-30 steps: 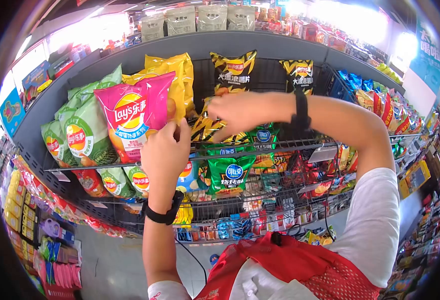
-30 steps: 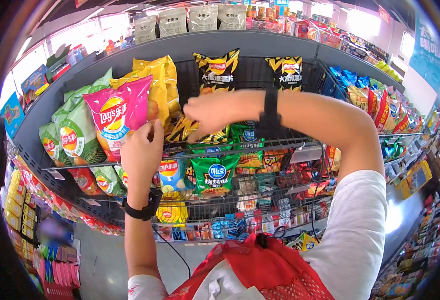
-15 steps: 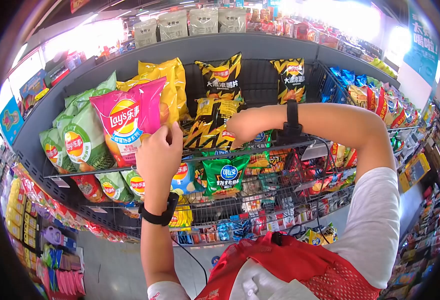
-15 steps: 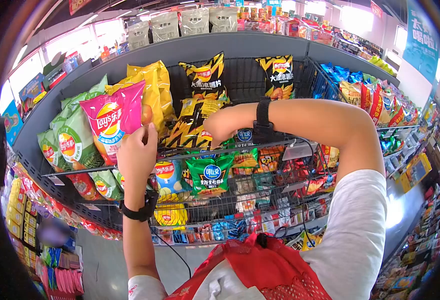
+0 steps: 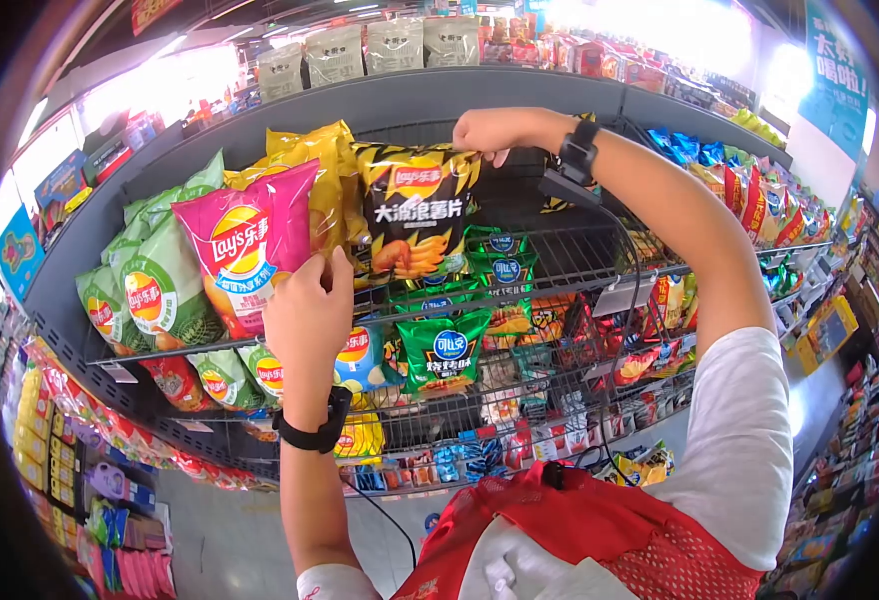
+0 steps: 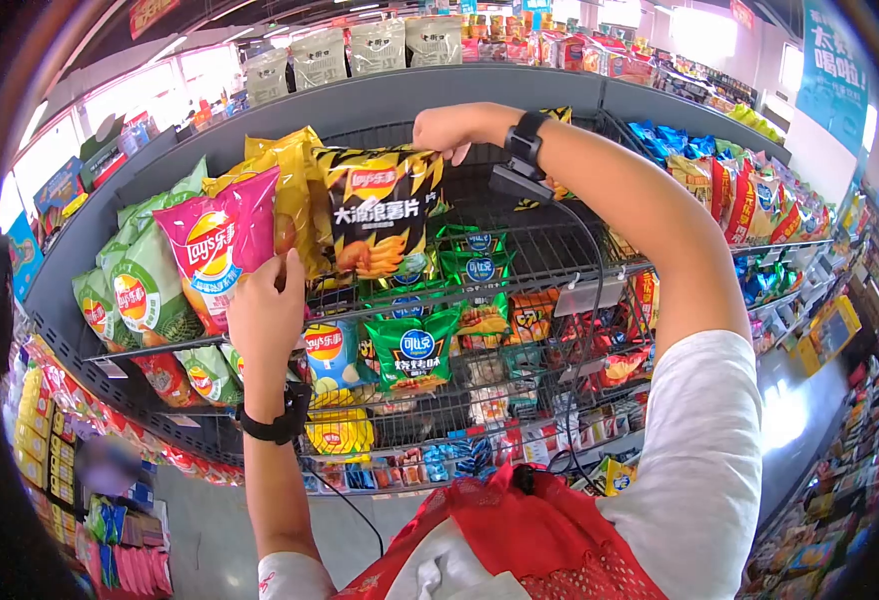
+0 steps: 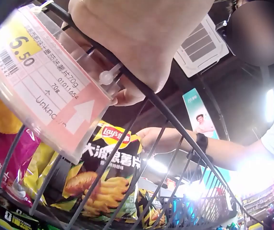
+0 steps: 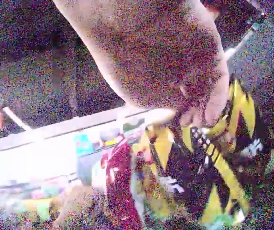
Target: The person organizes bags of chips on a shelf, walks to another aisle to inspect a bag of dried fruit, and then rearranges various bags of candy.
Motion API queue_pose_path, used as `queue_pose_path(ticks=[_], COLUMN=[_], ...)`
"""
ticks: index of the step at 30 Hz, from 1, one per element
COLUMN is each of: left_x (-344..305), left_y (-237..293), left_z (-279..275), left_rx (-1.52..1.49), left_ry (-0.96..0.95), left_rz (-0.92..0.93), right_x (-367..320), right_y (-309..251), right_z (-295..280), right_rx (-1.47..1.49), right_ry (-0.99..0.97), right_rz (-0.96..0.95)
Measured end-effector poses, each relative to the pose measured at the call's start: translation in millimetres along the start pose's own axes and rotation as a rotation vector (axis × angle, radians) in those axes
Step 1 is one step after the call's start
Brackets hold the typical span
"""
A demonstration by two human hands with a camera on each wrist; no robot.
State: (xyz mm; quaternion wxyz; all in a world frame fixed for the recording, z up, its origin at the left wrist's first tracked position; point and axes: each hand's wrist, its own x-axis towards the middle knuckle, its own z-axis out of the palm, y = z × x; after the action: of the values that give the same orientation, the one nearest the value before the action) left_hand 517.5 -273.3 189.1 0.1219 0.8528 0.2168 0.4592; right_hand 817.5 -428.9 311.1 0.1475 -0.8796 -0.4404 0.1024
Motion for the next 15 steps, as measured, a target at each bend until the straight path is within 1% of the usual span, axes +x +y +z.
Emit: queue_pose_path(ticks=[3, 6, 9, 12, 13, 15], left_x=[0.4, 0.0, 0.0, 0.5, 0.6, 0.8], left_y=[0.9, -0.1, 1.2, 1.8, 1.9, 1.3], left_z=[-1.3, -0.5, -1.3, -1.7, -1.5, -1.9], left_rx=[0.017, 0.031, 0.031, 0.022, 0.026, 0.042], left_ry=[-0.014, -0.01, -0.013, -0.003, -0.01, -0.027], left_rz=[-0.006, 0.001, -0.006, 0.009, 0.006, -0.001], right_x=[15.2, 25.1, 31.6, 28.5, 36.2, 43.1], right_y=[19.3, 24.3, 22.0, 23.4, 28.6, 34.0], right_z=[0.3, -0.8, -2.0, 3.5, 3.6, -13.0], right_rx=[-0.033, -0.021, -0.236, -0.349, -0.365, -0.301], right_ry=[0.011, 0.12, 0.19, 0.236, 0.237, 0.11], right_rz=[0.032, 0.01, 0.068, 0.041, 0.047, 0.099])
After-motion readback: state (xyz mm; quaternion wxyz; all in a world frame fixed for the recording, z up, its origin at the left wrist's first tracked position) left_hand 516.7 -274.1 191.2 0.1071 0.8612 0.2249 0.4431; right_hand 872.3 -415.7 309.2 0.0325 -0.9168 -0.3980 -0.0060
